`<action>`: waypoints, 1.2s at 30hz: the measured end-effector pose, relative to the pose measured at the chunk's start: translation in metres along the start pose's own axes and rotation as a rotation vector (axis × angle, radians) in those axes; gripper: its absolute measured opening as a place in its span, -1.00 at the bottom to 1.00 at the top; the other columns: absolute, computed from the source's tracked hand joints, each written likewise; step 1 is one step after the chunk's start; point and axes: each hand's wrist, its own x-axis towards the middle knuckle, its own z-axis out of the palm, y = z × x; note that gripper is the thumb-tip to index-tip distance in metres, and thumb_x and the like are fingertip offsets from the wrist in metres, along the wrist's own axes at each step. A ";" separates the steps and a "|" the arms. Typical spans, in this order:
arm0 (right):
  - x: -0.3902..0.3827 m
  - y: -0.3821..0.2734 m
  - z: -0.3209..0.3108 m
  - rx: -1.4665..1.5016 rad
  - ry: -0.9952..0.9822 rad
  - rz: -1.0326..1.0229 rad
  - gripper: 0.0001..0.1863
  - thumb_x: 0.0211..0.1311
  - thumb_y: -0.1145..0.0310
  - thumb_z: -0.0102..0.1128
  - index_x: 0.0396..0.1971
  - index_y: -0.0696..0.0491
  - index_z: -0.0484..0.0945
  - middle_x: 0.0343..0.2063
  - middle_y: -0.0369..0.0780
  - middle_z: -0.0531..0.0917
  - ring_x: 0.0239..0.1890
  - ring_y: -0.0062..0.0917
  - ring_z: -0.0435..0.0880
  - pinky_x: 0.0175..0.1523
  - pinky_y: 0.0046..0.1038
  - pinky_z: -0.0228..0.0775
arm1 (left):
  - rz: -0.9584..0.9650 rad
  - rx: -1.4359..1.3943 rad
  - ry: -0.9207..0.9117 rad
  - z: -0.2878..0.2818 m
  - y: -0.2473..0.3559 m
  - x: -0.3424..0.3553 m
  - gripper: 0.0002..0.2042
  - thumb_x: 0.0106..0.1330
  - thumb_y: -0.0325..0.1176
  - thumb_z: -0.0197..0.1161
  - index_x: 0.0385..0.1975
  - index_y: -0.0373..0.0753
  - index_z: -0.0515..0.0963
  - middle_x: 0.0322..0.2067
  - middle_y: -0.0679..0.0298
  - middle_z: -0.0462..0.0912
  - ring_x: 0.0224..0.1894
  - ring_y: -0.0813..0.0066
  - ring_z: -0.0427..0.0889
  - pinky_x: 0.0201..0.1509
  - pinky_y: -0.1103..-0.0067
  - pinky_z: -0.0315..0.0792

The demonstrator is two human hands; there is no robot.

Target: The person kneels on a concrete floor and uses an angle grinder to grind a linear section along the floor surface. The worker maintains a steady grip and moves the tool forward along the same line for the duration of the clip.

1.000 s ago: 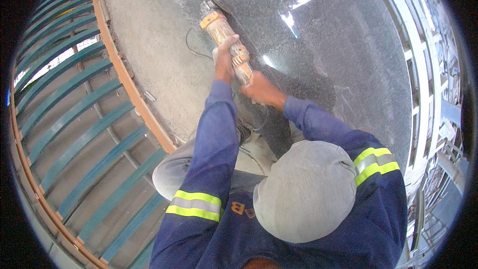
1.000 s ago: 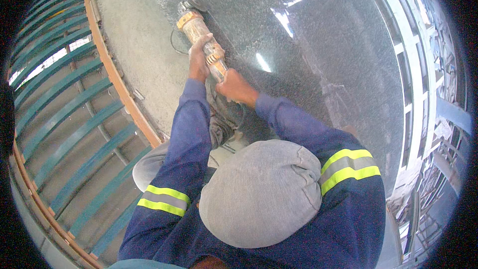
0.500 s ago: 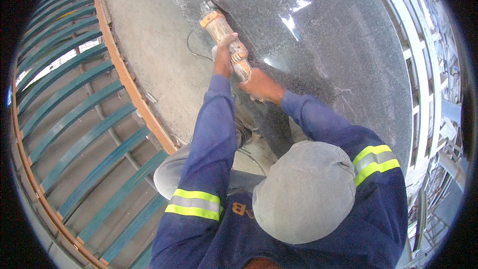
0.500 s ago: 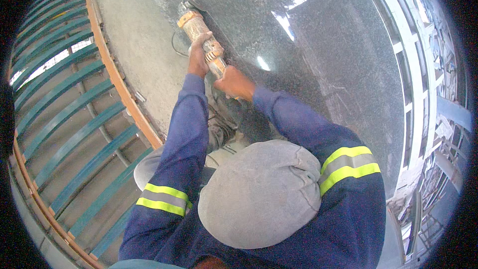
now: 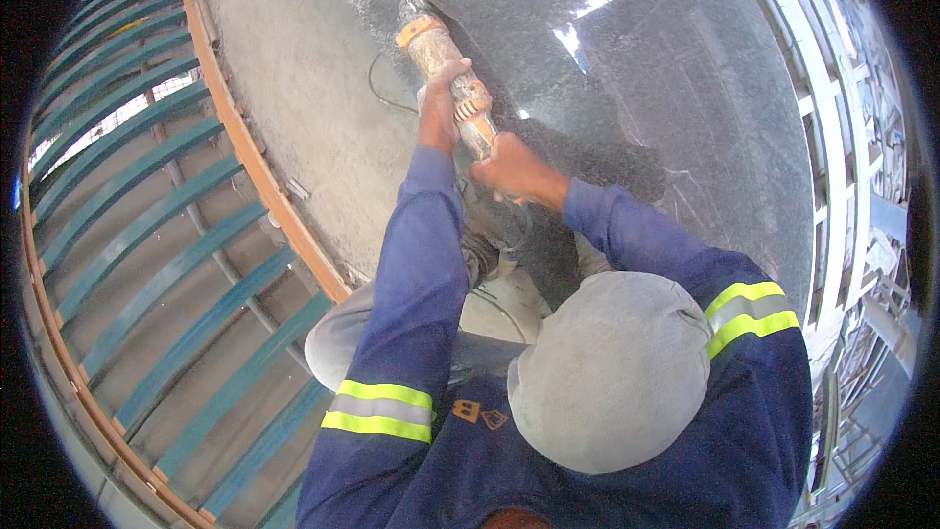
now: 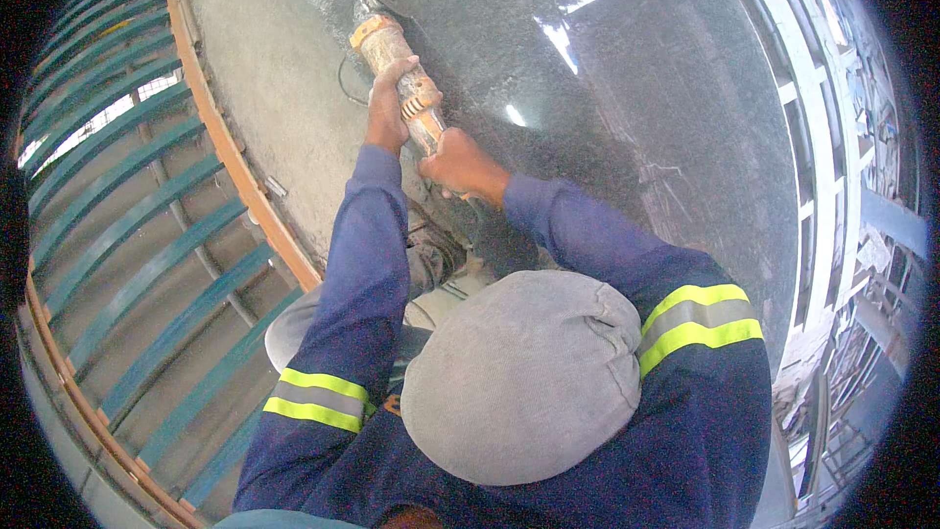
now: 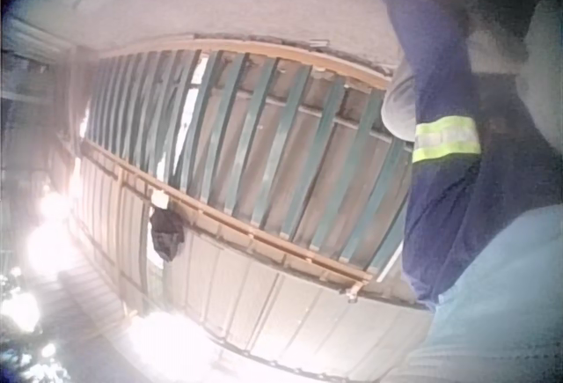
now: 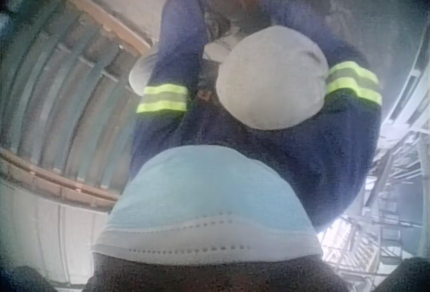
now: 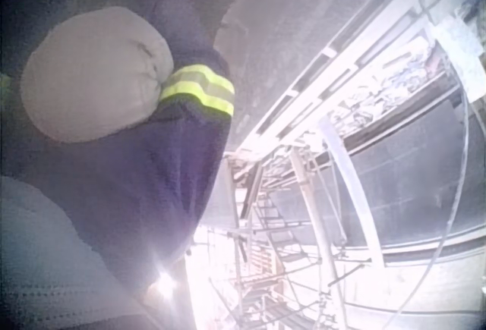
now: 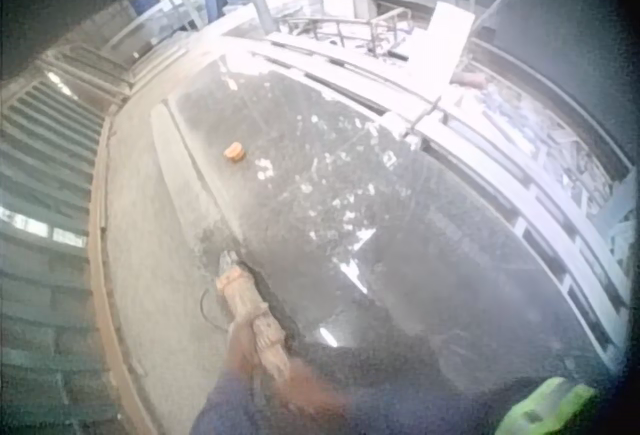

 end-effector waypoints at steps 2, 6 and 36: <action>0.006 0.004 0.003 0.056 0.017 -0.054 -0.72 0.04 0.35 0.28 -0.43 0.32 0.56 -0.64 -0.12 0.62 -0.69 -0.45 0.63 -0.59 -0.35 0.43 | 0.003 0.053 -0.054 -0.006 -0.001 0.011 -0.66 0.15 -0.27 0.33 -0.16 -0.26 0.43 -0.47 0.24 0.53 -0.52 0.33 0.64 -0.39 0.40 0.67; 0.008 -0.004 0.000 -0.051 -0.043 0.047 -0.68 0.05 0.31 0.37 -0.37 0.28 0.55 -0.59 -0.20 0.60 -0.67 -0.50 0.58 -0.59 -0.43 0.39 | -0.040 0.059 -0.032 -0.015 -0.004 0.022 -0.69 0.16 -0.28 0.32 -0.18 -0.26 0.42 -0.47 0.23 0.53 -0.53 0.34 0.63 -0.39 0.38 0.67; -0.015 -0.019 -0.007 0.147 -0.127 0.089 -0.37 0.37 -0.17 0.07 -0.31 0.26 0.45 -0.62 -0.25 0.51 -0.75 -0.61 0.52 -0.70 -0.53 0.28 | -0.122 -0.006 -0.083 0.000 0.014 0.001 -0.67 0.22 -0.30 0.31 -0.16 -0.33 0.38 -0.48 0.14 0.54 -0.52 0.29 0.66 -0.40 0.34 0.68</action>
